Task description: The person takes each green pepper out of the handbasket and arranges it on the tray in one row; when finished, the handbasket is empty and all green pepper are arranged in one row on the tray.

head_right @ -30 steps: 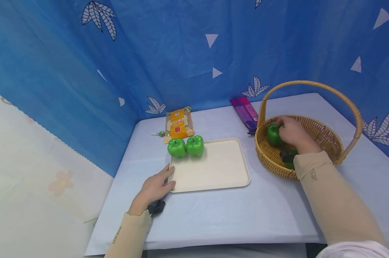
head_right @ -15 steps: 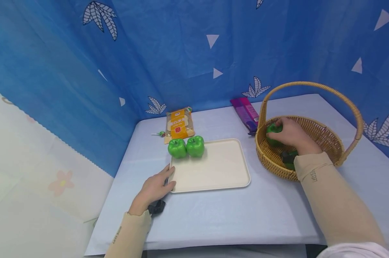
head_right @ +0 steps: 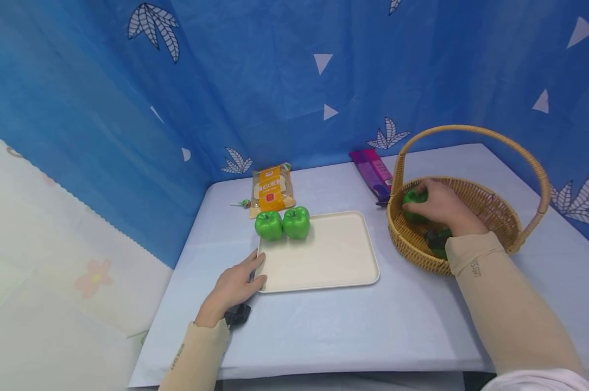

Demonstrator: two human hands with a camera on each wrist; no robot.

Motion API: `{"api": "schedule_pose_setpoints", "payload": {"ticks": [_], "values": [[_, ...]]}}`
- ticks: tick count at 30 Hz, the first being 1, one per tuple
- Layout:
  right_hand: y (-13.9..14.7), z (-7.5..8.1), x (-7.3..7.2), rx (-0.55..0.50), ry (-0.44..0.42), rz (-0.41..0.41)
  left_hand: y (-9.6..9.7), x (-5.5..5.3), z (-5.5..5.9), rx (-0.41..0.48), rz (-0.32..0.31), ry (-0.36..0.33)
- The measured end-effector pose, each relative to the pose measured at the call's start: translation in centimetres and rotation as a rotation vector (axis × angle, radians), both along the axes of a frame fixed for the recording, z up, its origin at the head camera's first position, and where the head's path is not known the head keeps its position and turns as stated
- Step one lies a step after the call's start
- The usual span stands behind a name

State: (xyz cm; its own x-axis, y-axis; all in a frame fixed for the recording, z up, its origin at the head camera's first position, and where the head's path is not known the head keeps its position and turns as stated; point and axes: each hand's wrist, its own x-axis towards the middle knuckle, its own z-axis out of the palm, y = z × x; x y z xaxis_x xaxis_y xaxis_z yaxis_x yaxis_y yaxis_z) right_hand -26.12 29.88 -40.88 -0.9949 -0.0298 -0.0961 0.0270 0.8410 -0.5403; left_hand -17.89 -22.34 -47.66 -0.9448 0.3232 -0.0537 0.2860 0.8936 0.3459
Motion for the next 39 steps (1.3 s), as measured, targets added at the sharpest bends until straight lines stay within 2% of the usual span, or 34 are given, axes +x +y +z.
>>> {"api": "schedule_pose_setpoints", "payload": {"ticks": [8,12,16,21,26,33,39], "values": [[-0.2,0.0,0.0,-0.001,0.002,0.003,0.0,0.1,0.2,0.004,0.001,-0.006],[-0.4,0.3,-0.2,-0.041,0.008,-0.011,-0.1,0.1,0.2,0.006,0.018,-0.019],[-0.3,1.4,-0.1,-0.089,0.031,-0.036,-0.1,0.2,0.0,0.006,0.02,-0.029],[0.2,3.2,0.5,-0.081,0.07,-0.064,0.0,0.0,-0.1,0.006,0.013,-0.024],[0.5,4.0,1.2,-0.078,0.055,-0.074,0.0,0.0,0.0,-0.002,0.019,-0.03],[-0.3,5.2,2.2,-0.064,0.082,-0.025,-0.1,0.1,0.0,0.004,0.013,-0.014],[-3.2,6.5,3.9,-0.079,0.075,0.066,0.0,0.3,0.1,0.016,0.004,0.01]]}}
